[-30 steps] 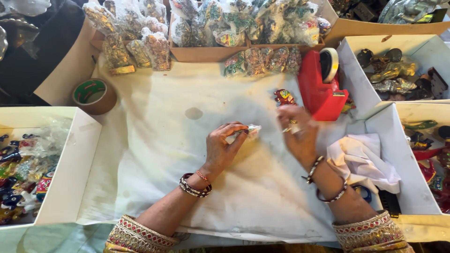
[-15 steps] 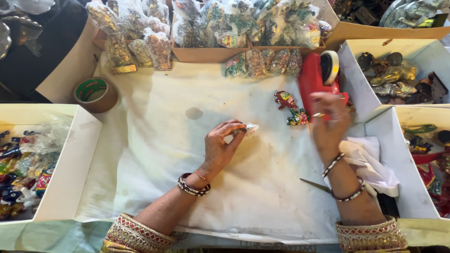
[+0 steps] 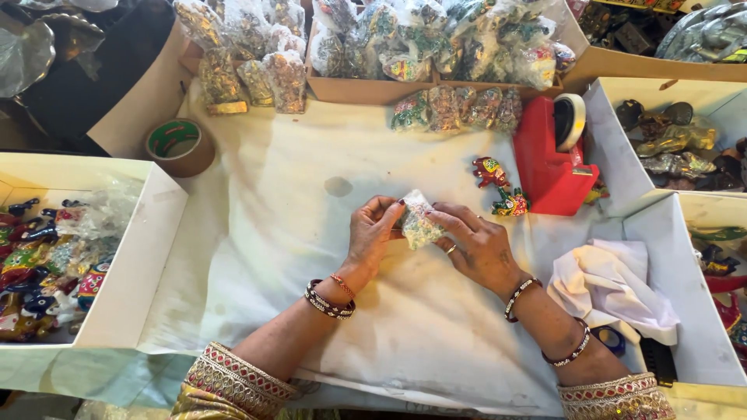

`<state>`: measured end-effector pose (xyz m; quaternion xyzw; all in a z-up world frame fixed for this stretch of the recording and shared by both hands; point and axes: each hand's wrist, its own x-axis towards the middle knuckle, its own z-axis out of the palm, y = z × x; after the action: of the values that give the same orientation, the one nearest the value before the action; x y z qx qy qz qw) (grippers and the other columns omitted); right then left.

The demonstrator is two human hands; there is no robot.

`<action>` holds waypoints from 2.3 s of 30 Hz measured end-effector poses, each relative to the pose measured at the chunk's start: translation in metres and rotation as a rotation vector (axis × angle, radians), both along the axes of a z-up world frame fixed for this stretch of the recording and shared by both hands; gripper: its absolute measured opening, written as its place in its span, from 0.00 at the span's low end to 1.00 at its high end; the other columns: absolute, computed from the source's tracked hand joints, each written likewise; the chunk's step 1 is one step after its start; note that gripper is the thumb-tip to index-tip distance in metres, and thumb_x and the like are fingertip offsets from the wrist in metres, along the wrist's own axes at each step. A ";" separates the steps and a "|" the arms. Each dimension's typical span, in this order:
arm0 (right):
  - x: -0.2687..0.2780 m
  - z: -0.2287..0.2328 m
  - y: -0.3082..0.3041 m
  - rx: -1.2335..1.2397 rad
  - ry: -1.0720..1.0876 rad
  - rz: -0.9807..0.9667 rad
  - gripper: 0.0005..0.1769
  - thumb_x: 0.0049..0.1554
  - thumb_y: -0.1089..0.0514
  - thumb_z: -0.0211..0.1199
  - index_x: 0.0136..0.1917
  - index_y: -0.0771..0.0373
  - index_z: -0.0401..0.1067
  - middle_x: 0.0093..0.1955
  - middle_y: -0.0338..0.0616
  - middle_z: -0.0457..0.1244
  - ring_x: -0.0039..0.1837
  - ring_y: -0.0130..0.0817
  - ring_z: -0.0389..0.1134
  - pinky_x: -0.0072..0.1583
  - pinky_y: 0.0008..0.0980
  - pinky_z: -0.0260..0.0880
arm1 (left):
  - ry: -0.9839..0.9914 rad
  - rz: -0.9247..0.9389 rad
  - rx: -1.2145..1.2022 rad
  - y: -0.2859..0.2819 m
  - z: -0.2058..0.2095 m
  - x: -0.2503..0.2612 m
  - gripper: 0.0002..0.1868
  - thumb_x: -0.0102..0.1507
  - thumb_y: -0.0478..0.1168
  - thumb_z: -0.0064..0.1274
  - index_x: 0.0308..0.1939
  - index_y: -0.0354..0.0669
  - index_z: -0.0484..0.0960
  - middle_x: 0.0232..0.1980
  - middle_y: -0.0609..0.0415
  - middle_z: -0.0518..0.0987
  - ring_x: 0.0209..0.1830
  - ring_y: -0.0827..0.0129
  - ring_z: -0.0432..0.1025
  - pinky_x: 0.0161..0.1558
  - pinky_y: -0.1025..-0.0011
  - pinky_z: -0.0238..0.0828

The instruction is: Packaging small colorful figurines into plastic bags and sealing them with tape.

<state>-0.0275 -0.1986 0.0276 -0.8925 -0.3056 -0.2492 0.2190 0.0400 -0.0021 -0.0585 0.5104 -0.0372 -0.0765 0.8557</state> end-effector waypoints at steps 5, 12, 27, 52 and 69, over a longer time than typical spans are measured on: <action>0.004 -0.009 -0.005 0.116 0.040 -0.063 0.22 0.57 0.59 0.67 0.64 0.58 0.71 0.60 0.44 0.69 0.53 0.41 0.74 0.51 0.36 0.75 | -0.024 -0.085 0.042 0.003 0.016 -0.005 0.17 0.71 0.49 0.48 0.41 0.38 0.80 0.38 0.57 0.83 0.34 0.74 0.79 0.37 0.73 0.80; 0.035 -0.064 -0.031 0.773 0.616 -0.049 0.17 0.66 0.52 0.57 0.60 0.67 0.74 0.47 0.41 0.72 0.48 0.26 0.72 0.51 0.27 0.73 | -0.177 -0.117 0.216 0.001 0.002 -0.003 0.23 0.70 0.56 0.47 0.46 0.39 0.84 0.44 0.57 0.82 0.38 0.75 0.78 0.40 0.77 0.75; 0.035 -0.064 -0.032 0.957 0.806 0.006 0.25 0.68 0.45 0.49 0.59 0.68 0.74 0.48 0.44 0.72 0.48 0.31 0.75 0.52 0.30 0.76 | -0.129 -0.168 0.162 0.002 0.004 -0.002 0.16 0.67 0.44 0.58 0.53 0.38 0.80 0.43 0.61 0.85 0.40 0.83 0.76 0.40 0.80 0.74; 0.022 -0.047 -0.018 0.559 0.406 -0.189 0.09 0.64 0.58 0.61 0.54 0.65 0.72 0.49 0.41 0.68 0.48 0.26 0.73 0.49 0.27 0.75 | -0.097 -0.243 0.193 0.004 0.014 -0.007 0.26 0.71 0.56 0.40 0.61 0.42 0.77 0.51 0.58 0.83 0.45 0.76 0.79 0.44 0.75 0.77; 0.013 -0.037 -0.003 0.064 0.366 -0.111 0.07 0.57 0.54 0.65 0.47 0.57 0.78 0.46 0.42 0.71 0.44 0.41 0.73 0.46 0.38 0.72 | -0.200 -0.010 0.259 0.009 0.003 0.007 0.18 0.68 0.51 0.53 0.54 0.43 0.79 0.45 0.64 0.82 0.43 0.83 0.75 0.43 0.78 0.75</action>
<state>-0.0147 -0.2014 -0.0091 -0.9310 -0.2027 -0.1039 0.2851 0.0468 0.0065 -0.0557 0.6212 -0.1146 -0.0335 0.7745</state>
